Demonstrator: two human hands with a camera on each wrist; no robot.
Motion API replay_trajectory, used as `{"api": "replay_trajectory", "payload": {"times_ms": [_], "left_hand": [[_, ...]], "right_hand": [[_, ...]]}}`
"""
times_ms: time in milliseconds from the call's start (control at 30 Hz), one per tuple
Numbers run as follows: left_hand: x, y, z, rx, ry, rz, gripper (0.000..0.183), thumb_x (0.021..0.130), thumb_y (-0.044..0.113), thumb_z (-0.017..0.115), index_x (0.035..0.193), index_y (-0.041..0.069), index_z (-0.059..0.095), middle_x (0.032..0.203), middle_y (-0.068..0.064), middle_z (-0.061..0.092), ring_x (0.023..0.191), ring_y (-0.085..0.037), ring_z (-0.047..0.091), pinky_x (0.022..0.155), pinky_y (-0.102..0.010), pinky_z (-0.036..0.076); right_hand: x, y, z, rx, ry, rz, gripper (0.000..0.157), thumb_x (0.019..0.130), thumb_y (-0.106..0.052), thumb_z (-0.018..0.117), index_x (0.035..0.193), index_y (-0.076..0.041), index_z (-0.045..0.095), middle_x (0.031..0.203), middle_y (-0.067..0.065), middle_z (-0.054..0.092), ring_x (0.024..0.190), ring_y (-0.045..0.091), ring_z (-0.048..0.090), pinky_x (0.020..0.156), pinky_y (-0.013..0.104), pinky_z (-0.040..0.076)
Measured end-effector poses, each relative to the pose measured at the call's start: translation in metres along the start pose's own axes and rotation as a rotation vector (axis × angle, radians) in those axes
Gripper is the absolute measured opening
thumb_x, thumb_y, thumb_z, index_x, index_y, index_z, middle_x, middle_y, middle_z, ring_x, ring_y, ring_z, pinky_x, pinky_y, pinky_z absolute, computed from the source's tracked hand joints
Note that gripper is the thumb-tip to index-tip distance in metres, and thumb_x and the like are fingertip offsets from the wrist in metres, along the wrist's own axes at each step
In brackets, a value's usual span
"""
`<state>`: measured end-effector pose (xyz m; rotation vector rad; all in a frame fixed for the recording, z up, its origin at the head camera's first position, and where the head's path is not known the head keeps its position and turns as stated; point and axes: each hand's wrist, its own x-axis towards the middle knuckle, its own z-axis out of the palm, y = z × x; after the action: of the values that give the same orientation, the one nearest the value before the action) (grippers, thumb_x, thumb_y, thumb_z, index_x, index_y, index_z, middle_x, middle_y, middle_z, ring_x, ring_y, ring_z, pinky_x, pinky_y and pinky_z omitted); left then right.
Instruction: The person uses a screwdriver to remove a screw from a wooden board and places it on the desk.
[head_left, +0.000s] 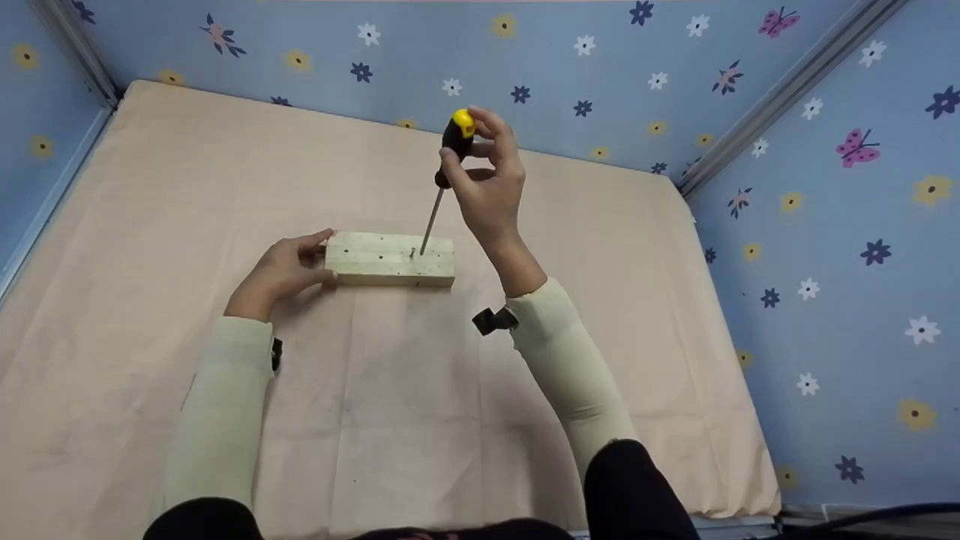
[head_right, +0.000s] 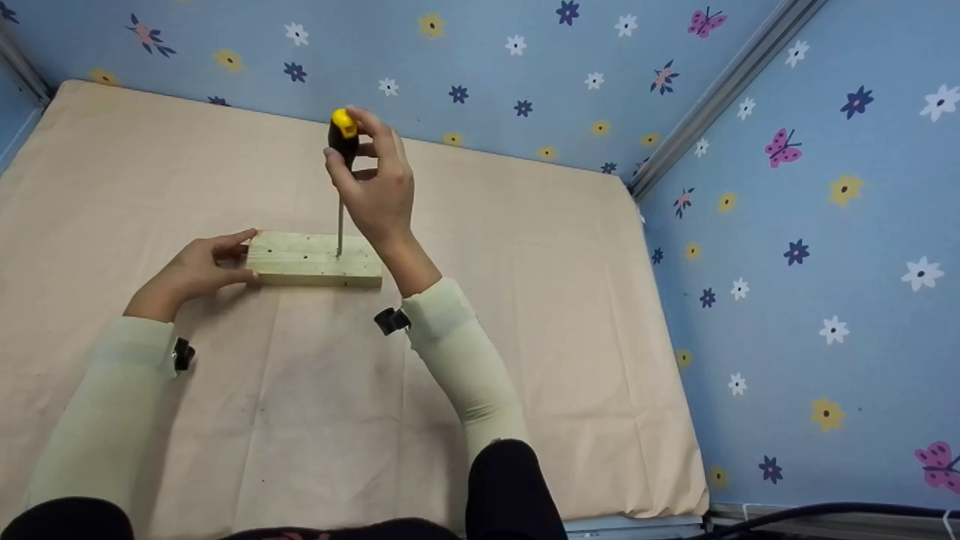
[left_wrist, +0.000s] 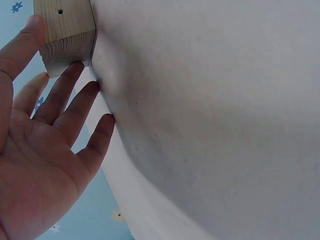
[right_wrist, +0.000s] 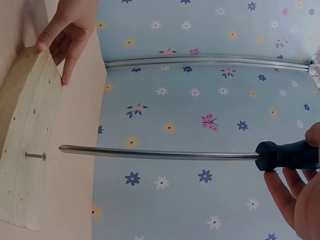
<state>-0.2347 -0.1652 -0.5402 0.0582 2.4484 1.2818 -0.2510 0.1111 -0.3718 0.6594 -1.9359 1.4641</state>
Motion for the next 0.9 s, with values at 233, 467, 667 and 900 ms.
{"api": "replay_trajectory", "payload": {"times_ms": [233, 467, 667, 900], "left_hand": [[0.001, 0.0, 0.0, 0.004, -0.001, -0.005, 0.082, 0.085, 0.022, 0.074, 0.153, 0.025, 0.027, 0.146, -0.015, 0.043, 0.138, -0.032, 0.036, 0.116, -0.052, 0.026], [0.001, 0.0, 0.0, 0.009, 0.0, -0.001, 0.083, 0.085, 0.022, 0.074, 0.153, 0.025, 0.027, 0.146, -0.015, 0.043, 0.138, -0.032, 0.035, 0.116, -0.052, 0.025], [0.0, 0.0, 0.0, 0.008, 0.001, -0.009, 0.083, 0.085, 0.021, 0.074, 0.153, 0.025, 0.028, 0.147, -0.015, 0.043, 0.139, -0.033, 0.034, 0.117, -0.053, 0.024], [-0.001, 0.001, -0.001, 0.012, -0.01, 0.007, 0.081, 0.085, 0.021, 0.073, 0.153, 0.025, 0.029, 0.147, -0.015, 0.042, 0.14, -0.034, 0.032, 0.117, -0.052, 0.024]], "right_hand": [[0.005, -0.003, -0.004, 0.015, 0.004, 0.042, 0.044, 0.086, -0.007, 0.068, 0.127, 0.002, 0.055, 0.116, 0.018, 0.058, 0.082, 0.012, 0.067, 0.061, 0.036, 0.059], [0.009, -0.003, -0.009, 0.028, 0.014, 0.068, 0.046, 0.084, -0.008, 0.069, 0.127, 0.001, 0.056, 0.112, 0.017, 0.061, 0.077, 0.013, 0.067, 0.058, 0.036, 0.059], [0.011, -0.003, -0.012, 0.031, -0.009, 0.106, 0.046, 0.084, -0.009, 0.07, 0.127, 0.0, 0.057, 0.112, 0.016, 0.062, 0.075, 0.016, 0.066, 0.059, 0.034, 0.059], [0.014, 0.001, -0.02, 0.024, -0.038, 0.162, 0.045, 0.084, -0.009, 0.07, 0.126, -0.001, 0.058, 0.108, 0.015, 0.063, 0.072, 0.019, 0.065, 0.062, 0.033, 0.059]]}}
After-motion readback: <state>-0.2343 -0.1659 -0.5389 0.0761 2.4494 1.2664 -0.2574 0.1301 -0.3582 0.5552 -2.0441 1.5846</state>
